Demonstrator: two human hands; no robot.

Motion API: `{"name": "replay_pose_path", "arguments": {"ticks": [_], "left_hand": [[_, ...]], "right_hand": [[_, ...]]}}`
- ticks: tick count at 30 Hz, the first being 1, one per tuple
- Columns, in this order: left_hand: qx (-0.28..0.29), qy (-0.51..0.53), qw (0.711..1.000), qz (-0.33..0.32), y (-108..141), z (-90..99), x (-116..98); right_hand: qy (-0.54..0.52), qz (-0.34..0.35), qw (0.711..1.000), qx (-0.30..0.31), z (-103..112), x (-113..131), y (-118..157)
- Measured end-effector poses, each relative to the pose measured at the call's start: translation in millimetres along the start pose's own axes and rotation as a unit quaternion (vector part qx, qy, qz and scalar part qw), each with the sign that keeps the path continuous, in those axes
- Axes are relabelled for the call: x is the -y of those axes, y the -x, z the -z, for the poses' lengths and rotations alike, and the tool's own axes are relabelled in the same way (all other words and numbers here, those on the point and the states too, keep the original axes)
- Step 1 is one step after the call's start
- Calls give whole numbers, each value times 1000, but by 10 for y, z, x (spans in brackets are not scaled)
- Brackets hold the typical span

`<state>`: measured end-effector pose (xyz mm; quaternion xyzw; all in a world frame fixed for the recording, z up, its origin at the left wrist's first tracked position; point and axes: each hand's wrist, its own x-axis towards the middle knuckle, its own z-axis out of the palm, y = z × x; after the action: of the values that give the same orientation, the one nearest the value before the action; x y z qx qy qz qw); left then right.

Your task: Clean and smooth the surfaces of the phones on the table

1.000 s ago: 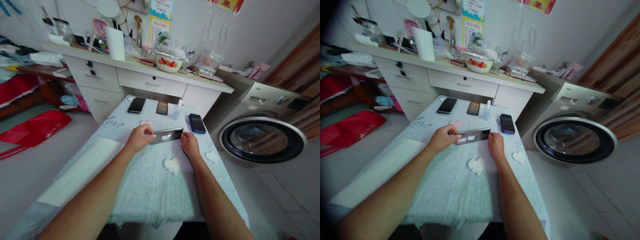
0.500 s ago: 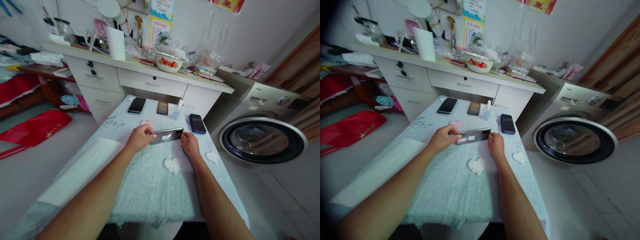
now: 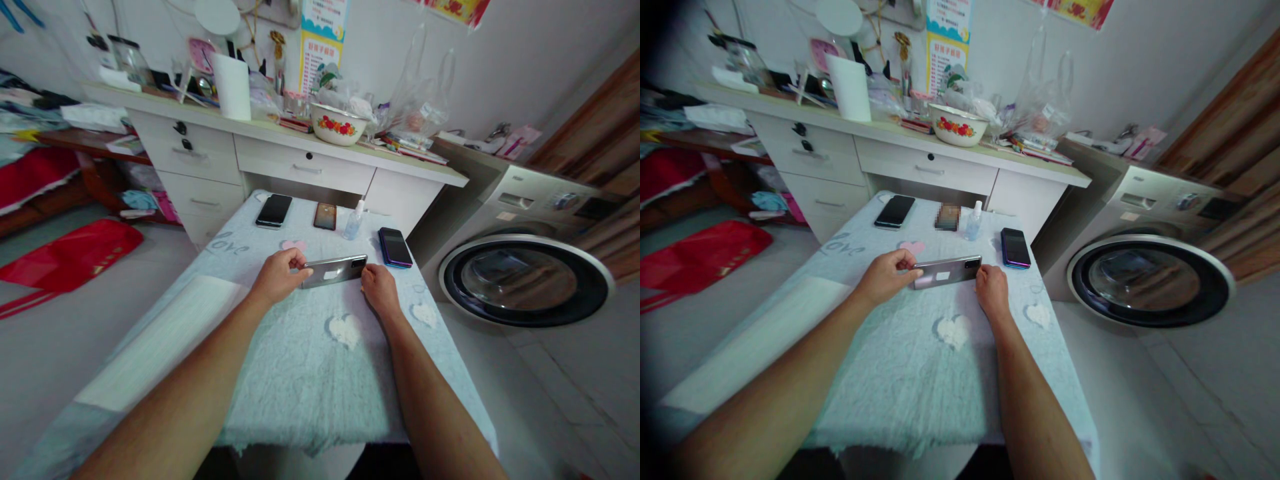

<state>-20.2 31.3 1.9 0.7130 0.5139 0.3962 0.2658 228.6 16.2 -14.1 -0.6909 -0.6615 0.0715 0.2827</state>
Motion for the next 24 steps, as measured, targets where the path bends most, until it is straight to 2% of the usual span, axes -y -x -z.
{"name": "replay_pose_path", "arguments": {"ticks": [24], "left_hand": [[0,0,1000,0,-1,-5,11]], "right_hand": [[2,-18,1000,11,9,40,12]]}}
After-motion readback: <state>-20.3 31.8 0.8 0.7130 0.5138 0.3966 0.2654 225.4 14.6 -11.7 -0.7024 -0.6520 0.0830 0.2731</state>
